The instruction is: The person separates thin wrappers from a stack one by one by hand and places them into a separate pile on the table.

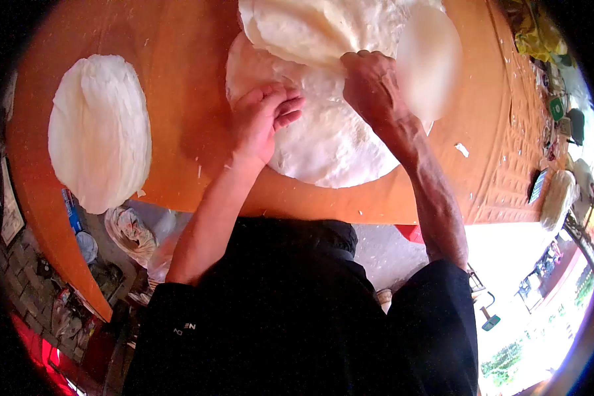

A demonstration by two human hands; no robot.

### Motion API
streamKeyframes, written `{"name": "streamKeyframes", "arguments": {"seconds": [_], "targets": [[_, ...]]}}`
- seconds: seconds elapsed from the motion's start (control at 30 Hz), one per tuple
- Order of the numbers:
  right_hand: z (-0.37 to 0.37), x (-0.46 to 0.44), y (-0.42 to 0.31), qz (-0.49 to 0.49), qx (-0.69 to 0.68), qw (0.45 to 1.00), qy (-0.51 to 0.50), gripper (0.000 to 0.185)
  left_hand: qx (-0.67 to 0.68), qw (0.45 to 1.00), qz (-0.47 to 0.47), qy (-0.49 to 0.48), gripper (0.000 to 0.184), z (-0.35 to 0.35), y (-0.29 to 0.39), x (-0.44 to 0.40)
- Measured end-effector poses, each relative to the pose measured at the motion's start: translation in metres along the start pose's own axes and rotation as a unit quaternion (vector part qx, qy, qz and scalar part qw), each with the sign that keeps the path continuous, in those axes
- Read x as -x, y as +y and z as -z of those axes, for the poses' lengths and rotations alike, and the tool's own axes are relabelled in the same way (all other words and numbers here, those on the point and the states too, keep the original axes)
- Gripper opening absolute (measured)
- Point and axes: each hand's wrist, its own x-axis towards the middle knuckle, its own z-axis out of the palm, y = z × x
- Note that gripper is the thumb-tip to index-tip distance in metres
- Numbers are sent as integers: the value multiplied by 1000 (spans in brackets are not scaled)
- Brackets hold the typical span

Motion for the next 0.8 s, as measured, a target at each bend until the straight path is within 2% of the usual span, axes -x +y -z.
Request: {"name": "streamKeyframes", "arguments": {"seconds": [0.07, 0.2, 0.3, 0.37, 0.43, 0.5, 0.53, 0.57, 0.63, 0.67, 0.7, 0.77, 0.8], "targets": [[0, 7, 6, 12, -37, 999, 28, 22, -66, 996, -53, 39, 14, -9, 3, 1], [0, 8, 15, 20, -73, 993, 88, 19, -65, 995, -48, 66, 12, 1, 12, -21], [1, 8, 5, 15, -76, 992, 96, 19, -51, 998, -10, 37, 12, -3, 17, -23], [-14, 10, -1, 51, -48, 992, 105, 19, -51, 998, -15, 29, 10, -8, 19, -25], [-21, 17, -2, 58, -53, 993, 89, 24, -108, 992, 61, -1, 9, -15, 21, -23], [-18, 27, -13, 62, -67, 988, 127, 35, -108, 993, 51, 8, 9, -18, 21, -23], [-18, 32, -14, 60, -75, 989, 115, 43, -37, 997, 71, -14, 9, -17, 22, -25], [-21, 34, -13, 56, -74, 989, 114, 43, 35, 995, 90, -37, 10, -19, 22, -26], [-30, 32, -9, 46, -22, 984, 171, 40, 59, 993, 88, -45, 11, -25, 23, -22], [-34, 27, -1, 41, -3, 987, 158, 40, 43, 996, 62, -56, 12, -26, 26, -19], [-34, 23, 7, 43, -29, 983, 175, 34, 26, 997, 34, -68, 12, -26, 28, -17], [-12, 16, 22, 27, -89, 985, 142, 26, -5, 998, 23, -58, 15, -12, 31, -4], [7, 14, 29, 13, -87, 981, 170, 27, -60, 998, -7, -20, 18, -1, 28, 7]]}}
